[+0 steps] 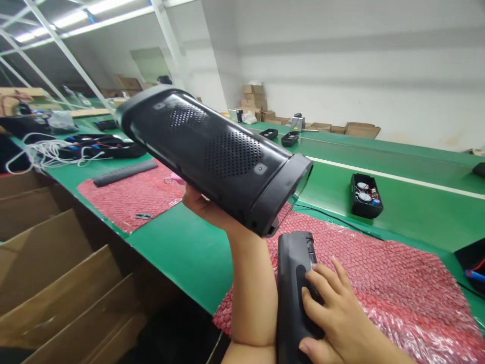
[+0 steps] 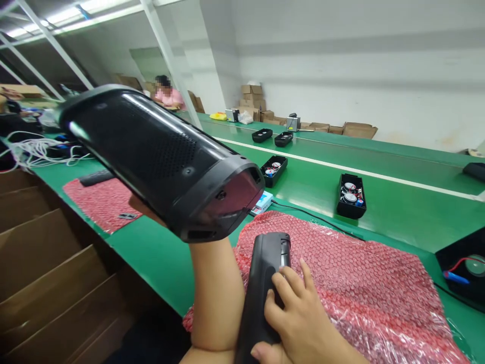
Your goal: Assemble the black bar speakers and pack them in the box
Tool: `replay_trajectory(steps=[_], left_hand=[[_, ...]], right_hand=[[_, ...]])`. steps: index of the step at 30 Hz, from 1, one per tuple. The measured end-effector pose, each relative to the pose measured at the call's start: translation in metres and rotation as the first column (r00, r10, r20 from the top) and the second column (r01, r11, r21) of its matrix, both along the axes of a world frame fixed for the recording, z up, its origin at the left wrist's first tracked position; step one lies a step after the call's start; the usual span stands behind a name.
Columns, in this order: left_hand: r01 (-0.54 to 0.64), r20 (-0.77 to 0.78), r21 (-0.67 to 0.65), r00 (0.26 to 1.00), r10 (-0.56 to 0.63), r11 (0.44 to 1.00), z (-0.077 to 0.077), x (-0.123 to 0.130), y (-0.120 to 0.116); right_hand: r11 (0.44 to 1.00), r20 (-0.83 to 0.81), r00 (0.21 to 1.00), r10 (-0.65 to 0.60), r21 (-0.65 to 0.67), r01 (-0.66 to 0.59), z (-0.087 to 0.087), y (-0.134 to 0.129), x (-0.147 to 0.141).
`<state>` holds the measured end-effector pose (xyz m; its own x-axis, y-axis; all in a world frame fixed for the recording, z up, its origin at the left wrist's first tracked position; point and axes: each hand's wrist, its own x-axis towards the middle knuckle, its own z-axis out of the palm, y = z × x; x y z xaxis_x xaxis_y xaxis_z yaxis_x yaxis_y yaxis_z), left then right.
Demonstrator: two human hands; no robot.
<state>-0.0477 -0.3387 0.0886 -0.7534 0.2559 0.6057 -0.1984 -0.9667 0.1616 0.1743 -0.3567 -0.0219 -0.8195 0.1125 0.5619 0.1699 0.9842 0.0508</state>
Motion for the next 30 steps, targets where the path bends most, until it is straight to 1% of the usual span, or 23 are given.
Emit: replay_trajectory(steps=[2, 4, 8, 10, 13, 15, 17, 20, 22, 26, 28, 30], left_hand=[[0.007, -0.02, 0.019, 1.0, -0.007, 1.0, 0.0, 0.0, 0.001], [0.032, -0.024, 0.046, 0.999, -0.031, 0.998, -0.001, 0.0, 0.001], [0.066, 0.003, 0.031, 0.998, -0.066, 0.997, -0.002, 0.0, 0.0], [0.048, 0.022, 0.006, 0.999, -0.048, 0.999, -0.002, -0.001, -0.001], [-0.013, 0.055, -0.031, 0.998, 0.014, 0.999, -0.002, -0.003, -0.002], [-0.013, 0.051, -0.041, 0.999, 0.015, 0.999, -0.003, -0.005, -0.002], [0.01, 0.023, -0.033, 1.0, -0.009, 0.999, -0.004, -0.007, -0.002], [0.001, 0.015, -0.025, 1.0, -0.001, 1.0, -0.006, -0.009, -0.002], [-0.016, 0.028, -0.044, 0.999, 0.017, 0.999, -0.006, -0.01, -0.002], [-0.043, 0.054, -0.117, 0.997, 0.05, 0.992, -0.003, -0.011, -0.003], [-0.047, 0.06, -0.164, 0.997, 0.057, 0.985, -0.002, -0.011, -0.002], [-0.029, 0.07, -0.172, 0.997, 0.042, 0.985, -0.001, -0.01, 0.0]], right_hand=[[0.999, 0.014, 1.0, -0.025, -0.03, 0.025, -0.002, 0.0, 0.0], [0.997, 0.007, 1.0, -0.025, -0.072, 0.026, -0.004, 0.001, 0.001], [0.992, -0.01, 0.998, 0.057, -0.108, -0.058, -0.008, 0.004, 0.001], [0.985, -0.027, 0.996, 0.08, -0.148, -0.083, -0.009, 0.004, -0.001], [0.97, -0.061, 0.997, 0.055, -0.233, -0.068, -0.01, 0.003, -0.004], [0.965, -0.04, 0.998, 0.052, -0.253, -0.06, -0.012, 0.003, -0.003], [0.972, -0.048, 0.996, 0.074, -0.218, -0.083, -0.013, 0.005, 0.001], [0.978, -0.164, 0.972, 0.169, -0.097, -0.187, -0.01, 0.006, 0.006], [0.968, -0.219, 0.949, 0.226, -0.058, -0.244, -0.006, 0.004, 0.007], [0.971, -0.201, 0.957, 0.209, -0.074, -0.228, 0.0, -0.004, -0.002], [0.977, -0.218, 0.955, 0.2, -0.033, -0.212, -0.003, -0.01, -0.009], [0.982, -0.259, 0.948, 0.186, 0.028, -0.185, -0.006, -0.014, -0.014]])
